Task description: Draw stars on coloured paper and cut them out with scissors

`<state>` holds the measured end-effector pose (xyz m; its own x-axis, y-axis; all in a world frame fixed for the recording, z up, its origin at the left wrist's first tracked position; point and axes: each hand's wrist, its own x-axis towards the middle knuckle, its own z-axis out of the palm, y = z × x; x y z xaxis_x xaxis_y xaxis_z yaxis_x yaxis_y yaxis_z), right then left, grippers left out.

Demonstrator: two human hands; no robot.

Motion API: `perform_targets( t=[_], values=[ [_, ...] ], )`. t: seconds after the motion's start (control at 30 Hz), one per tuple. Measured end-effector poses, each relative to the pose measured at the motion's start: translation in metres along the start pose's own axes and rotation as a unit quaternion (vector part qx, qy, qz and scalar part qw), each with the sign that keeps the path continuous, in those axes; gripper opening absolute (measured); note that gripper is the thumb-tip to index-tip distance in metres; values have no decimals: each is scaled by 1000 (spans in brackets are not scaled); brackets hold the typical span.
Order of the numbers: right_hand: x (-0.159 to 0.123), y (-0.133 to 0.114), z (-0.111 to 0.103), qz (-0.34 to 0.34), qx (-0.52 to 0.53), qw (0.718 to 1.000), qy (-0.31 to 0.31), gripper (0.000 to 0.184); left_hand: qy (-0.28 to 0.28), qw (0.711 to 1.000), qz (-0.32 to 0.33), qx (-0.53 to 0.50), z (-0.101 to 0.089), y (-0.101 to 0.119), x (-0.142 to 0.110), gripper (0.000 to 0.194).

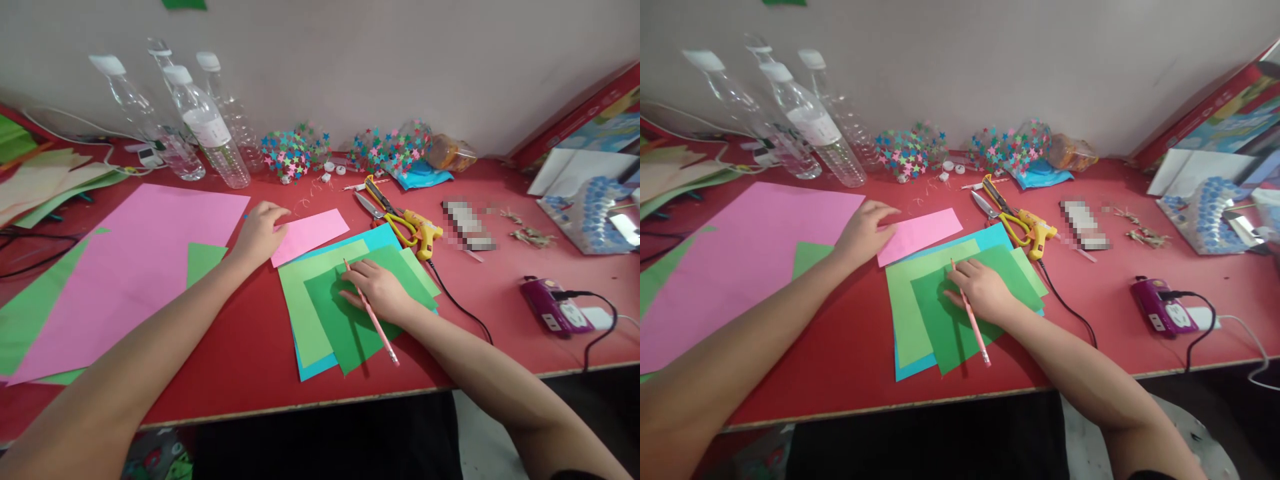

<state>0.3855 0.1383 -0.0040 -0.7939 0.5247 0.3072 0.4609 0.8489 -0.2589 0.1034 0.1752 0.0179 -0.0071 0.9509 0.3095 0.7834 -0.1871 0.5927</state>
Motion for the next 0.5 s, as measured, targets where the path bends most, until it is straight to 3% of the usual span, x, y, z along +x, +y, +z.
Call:
perform_targets(
  t=[0.1,0.2,0.33,0.5],
  values=[
    [0,1,1,27,4,1000,9,18,-46,996,78,27,4,21,-18,28],
    [1,4,1,59,-1,998,22,29,-121,982,143,39,19,33,-45,33],
    [1,7,-1,86,-27,996,7,35,-158,971,173,57,38,30,-69,49],
    [1,5,-2,120,-74,990,-7,35,-194,957,207,58,43,25,-72,59]
  ],
)
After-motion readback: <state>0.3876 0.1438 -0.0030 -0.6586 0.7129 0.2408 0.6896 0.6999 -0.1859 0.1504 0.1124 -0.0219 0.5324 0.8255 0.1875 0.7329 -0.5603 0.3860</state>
